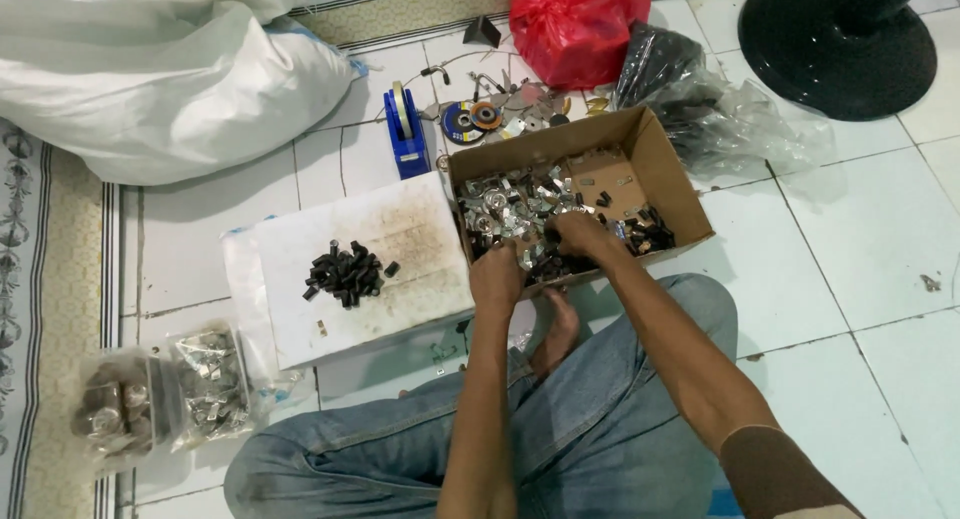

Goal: Sorting small mechanical components from a cardboard box into organized piles on the floor.

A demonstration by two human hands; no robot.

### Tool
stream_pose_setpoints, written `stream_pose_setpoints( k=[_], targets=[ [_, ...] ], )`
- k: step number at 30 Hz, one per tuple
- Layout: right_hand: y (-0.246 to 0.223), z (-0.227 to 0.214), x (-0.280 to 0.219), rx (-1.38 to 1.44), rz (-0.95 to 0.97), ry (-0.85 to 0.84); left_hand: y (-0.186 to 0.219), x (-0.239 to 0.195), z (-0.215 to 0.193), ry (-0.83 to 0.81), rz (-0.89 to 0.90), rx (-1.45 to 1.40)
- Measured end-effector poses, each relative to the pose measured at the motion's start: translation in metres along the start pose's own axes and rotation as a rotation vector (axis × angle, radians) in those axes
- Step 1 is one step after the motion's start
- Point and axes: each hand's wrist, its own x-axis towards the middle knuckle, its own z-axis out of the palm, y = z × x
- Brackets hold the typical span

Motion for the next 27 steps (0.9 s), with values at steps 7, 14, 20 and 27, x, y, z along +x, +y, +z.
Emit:
stream_pose_setpoints(
  k=[7, 14, 20, 27],
  targets=[
    [0.021, 0.035, 0.022, 0.027, 0.013, 0.026, -0.005, 0.002, 0.009, 0.015, -0.009, -0.014],
    [0.046, 0.073, -0.004, -0.044, -0.231, 0.533, -0.004, 0.006, 0.007, -0.061, -0.026, 0.037],
    [0.086, 0.104, 0.070, 0.024, 0.130, 0.106, -0.003, 0.007, 0.009, -0.070, -0.037, 0.035],
    [0.052, 0.075, 0.081, -0.057, -0.044, 0.298, 0.010, 0.001, -0.010, -0.061, -0.054, 0.047]
  ],
)
